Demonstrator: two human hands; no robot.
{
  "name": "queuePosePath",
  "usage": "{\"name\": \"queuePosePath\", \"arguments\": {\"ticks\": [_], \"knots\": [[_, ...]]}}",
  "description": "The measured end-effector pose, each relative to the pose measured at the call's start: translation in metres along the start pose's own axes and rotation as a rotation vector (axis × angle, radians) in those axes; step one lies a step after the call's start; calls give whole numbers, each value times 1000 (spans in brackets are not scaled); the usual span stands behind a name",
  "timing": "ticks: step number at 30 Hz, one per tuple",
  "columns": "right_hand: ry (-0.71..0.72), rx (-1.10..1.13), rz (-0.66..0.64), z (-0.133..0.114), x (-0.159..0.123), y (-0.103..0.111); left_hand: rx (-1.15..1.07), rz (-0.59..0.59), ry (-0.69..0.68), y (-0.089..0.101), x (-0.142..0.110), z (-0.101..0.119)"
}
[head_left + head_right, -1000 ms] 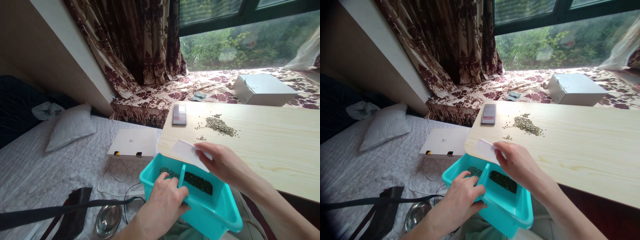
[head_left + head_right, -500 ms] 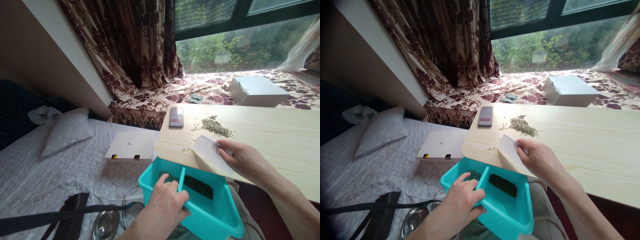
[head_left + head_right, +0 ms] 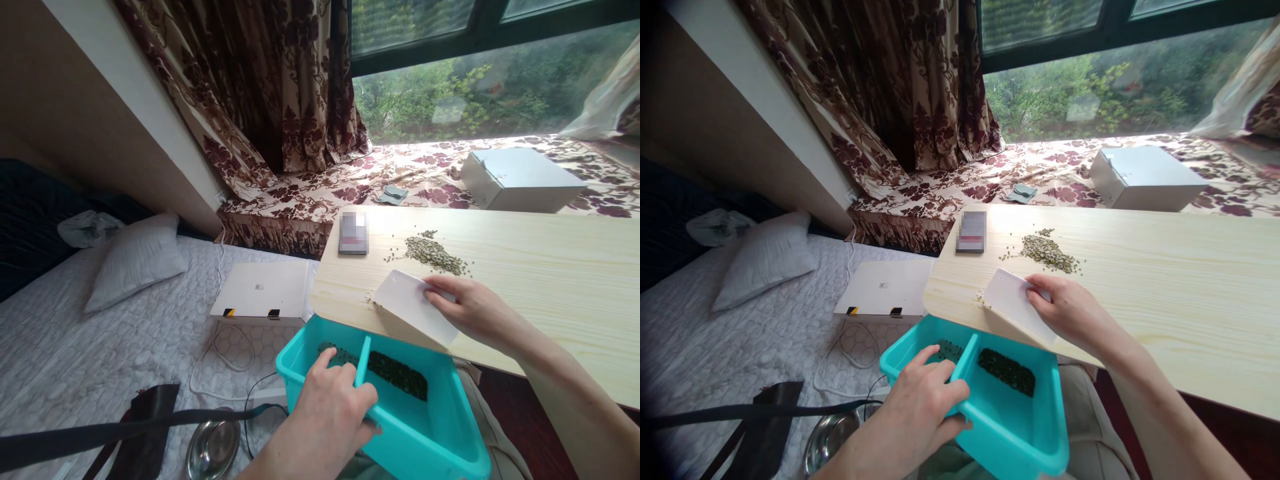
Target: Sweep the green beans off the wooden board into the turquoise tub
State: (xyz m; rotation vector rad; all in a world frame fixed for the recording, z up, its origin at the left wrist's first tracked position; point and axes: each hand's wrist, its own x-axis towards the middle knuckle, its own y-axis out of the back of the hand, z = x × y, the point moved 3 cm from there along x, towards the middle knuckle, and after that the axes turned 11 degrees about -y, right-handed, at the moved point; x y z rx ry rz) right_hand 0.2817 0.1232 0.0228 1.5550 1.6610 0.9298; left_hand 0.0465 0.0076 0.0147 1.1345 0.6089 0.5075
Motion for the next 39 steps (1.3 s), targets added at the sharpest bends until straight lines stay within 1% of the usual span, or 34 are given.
{"name": "queuePosePath", "arguments": {"ticks": [3,7,12,15,20,23,26,30,34,37,39], "knots": [[-14,28,-24,2,-4,3,-1,-26,7,2,0,1],[-59,-9,-1,8,-9,5,-8,-52,14,4,0,1],[-72,-1,27,15,-18,0,-4,-58,19,6,0,2],[-51,20,27,10,-20,-2,-15,-59,26,6,0,2],[-42,8,4,-6,-12,-1,-18,-74,27,6,2,2],[-41,-7,-22,-11,-10,-2,-12,-90,31,7,2,2],[-31,10,-37,-8,-13,-2,-11,-76,23,7,2,2],[-61,-5,5,1,-22,4,-9,-60,12,7,2,3],[-97,-19,-46,5,-26,6,-11,-38,9,3,1,1],[-97,-5,-46,4,-24,4,-15,1,21,-1,-4,-3],[-71,11,-46,2,-22,1,-28,43,28,-4,-11,-8]]}}
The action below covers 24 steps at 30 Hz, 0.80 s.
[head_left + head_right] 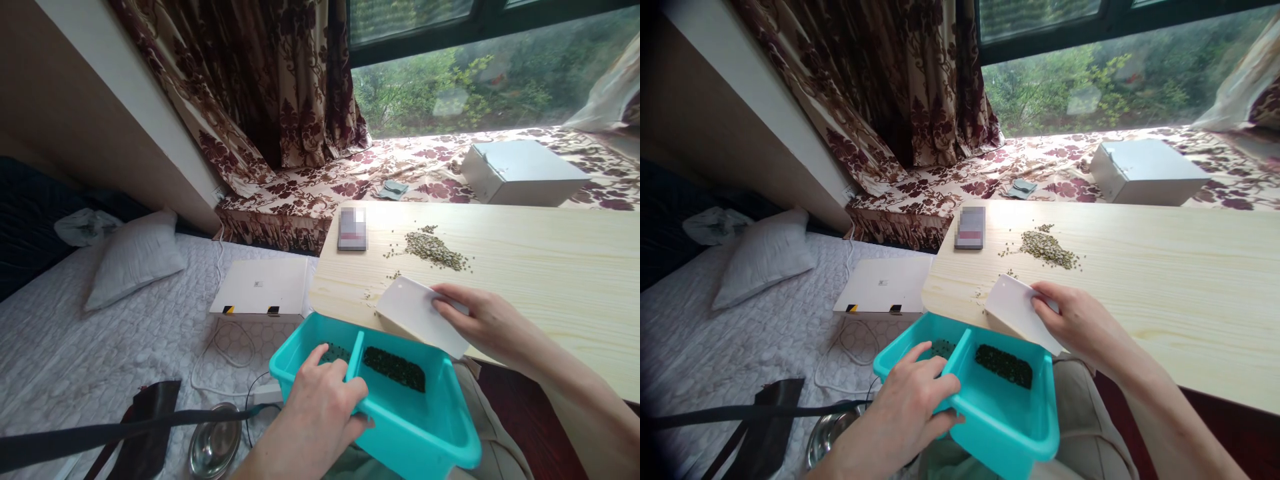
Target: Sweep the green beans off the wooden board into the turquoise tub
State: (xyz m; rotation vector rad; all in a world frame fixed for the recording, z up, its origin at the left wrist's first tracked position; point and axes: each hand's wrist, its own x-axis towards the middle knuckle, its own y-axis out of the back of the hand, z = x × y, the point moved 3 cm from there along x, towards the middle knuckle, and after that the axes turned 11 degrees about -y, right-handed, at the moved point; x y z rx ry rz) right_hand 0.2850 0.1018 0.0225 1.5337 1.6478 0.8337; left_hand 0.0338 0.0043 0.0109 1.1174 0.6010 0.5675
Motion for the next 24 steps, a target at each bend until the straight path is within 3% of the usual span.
{"name": "queuePosePath", "arguments": {"ticks": [7,13,19,24], "knots": [[60,-46,-112,-10,-3,-2,18,160,41,-6,-25,-22],[5,-33,92,-12,8,-1,26,247,41,-14,-29,-32],[-61,-33,45,-12,24,-7,23,281,33,-19,-32,-36],[-15,-20,-10,-14,23,-9,22,286,40,-18,-31,-40]]}}
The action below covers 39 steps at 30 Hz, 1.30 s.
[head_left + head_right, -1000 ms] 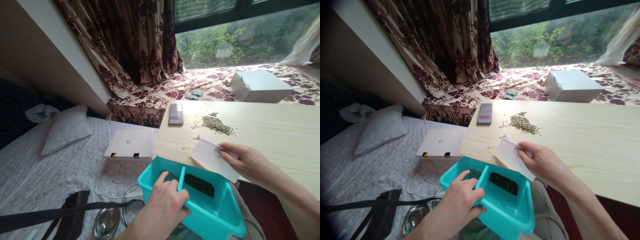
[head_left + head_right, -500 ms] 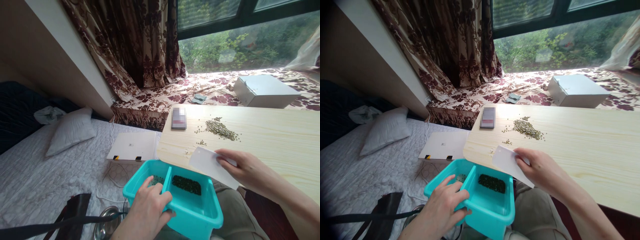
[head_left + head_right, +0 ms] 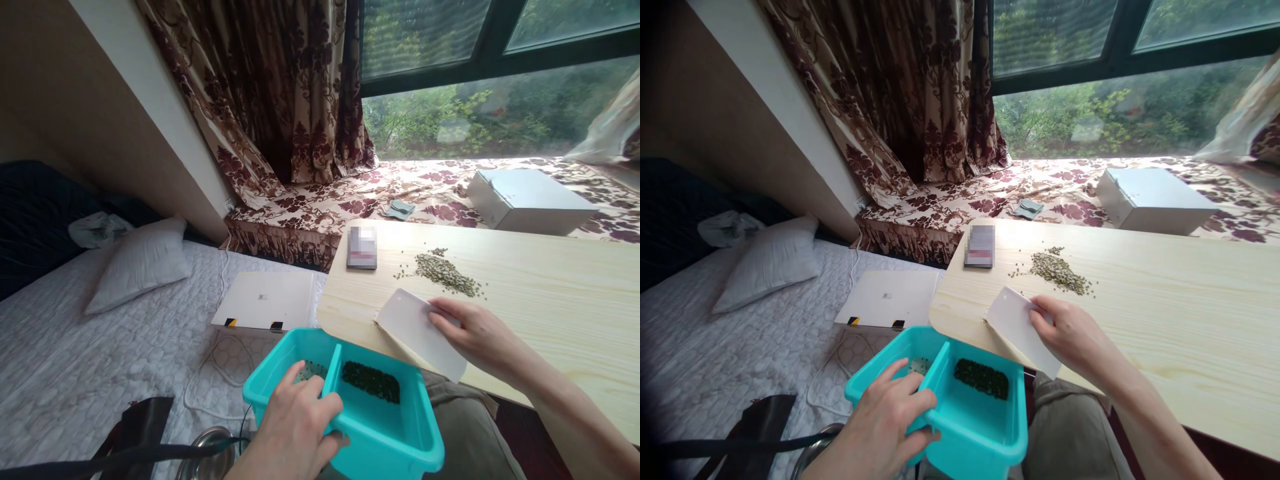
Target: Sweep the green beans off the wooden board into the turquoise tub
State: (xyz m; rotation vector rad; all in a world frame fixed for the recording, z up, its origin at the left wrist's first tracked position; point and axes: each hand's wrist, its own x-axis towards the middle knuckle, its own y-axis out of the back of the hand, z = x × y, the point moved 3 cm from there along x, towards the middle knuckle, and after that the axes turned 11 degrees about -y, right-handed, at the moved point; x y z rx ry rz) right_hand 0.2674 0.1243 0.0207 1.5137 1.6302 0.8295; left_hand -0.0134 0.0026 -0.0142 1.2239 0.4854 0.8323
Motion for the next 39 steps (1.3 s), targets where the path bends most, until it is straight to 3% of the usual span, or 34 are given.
{"name": "queuePosePath", "arguments": {"ticks": [10,39], "knots": [[20,13,12,-4,-4,3,-21,-82,43,9,1,5],[73,10,-7,-9,-8,1,3,-96,53,14,4,4]]}}
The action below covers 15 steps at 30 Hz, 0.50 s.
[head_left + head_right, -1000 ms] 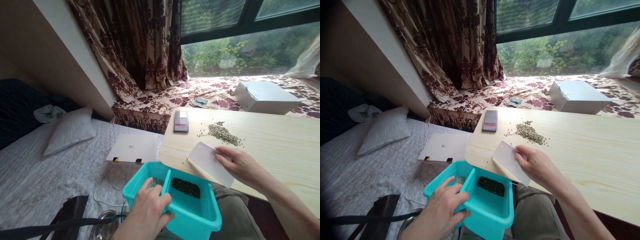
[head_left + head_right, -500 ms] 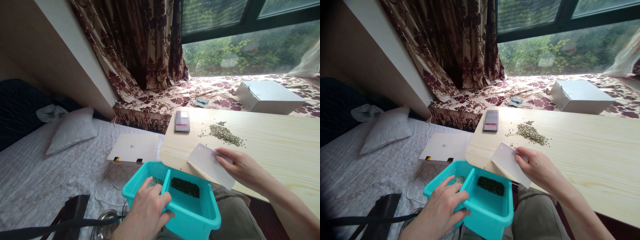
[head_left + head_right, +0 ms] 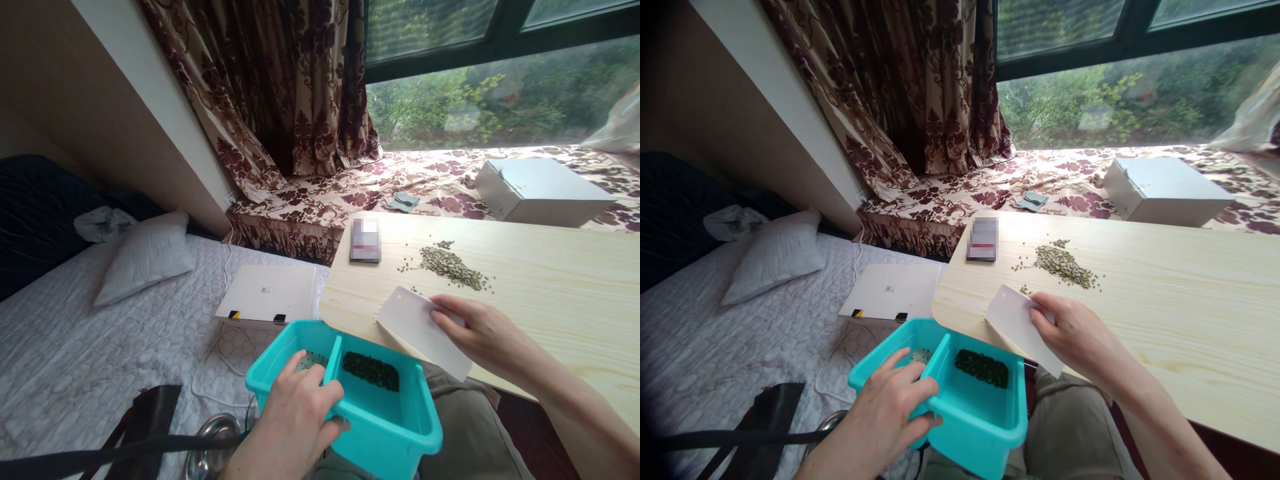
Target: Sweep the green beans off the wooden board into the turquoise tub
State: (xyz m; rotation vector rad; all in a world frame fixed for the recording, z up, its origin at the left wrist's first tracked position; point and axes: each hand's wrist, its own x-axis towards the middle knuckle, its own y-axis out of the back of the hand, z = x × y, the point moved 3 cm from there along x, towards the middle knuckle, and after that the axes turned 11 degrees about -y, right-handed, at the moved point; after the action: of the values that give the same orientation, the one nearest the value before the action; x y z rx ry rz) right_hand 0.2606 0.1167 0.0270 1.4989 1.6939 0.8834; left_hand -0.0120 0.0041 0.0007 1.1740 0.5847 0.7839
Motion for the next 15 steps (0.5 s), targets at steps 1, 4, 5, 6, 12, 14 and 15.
{"name": "queuePosePath", "arguments": {"ticks": [1,4,5,6,12,14,15], "knots": [[-5,-2,3,0,0,0,-1,0,-1,0,0,0],[-20,-5,-10,-4,-1,-1,-3,-5,0,1,1,1],[-29,-6,-13,-5,-1,-2,-2,-8,2,1,1,1],[-38,-6,-14,-5,-1,-1,-1,-13,4,1,1,2],[-66,3,15,2,-2,6,-20,-43,14,3,1,3],[-67,1,18,6,-1,7,-23,-43,13,4,2,3],[-64,2,16,7,0,6,-24,-42,13,4,2,3]]}}
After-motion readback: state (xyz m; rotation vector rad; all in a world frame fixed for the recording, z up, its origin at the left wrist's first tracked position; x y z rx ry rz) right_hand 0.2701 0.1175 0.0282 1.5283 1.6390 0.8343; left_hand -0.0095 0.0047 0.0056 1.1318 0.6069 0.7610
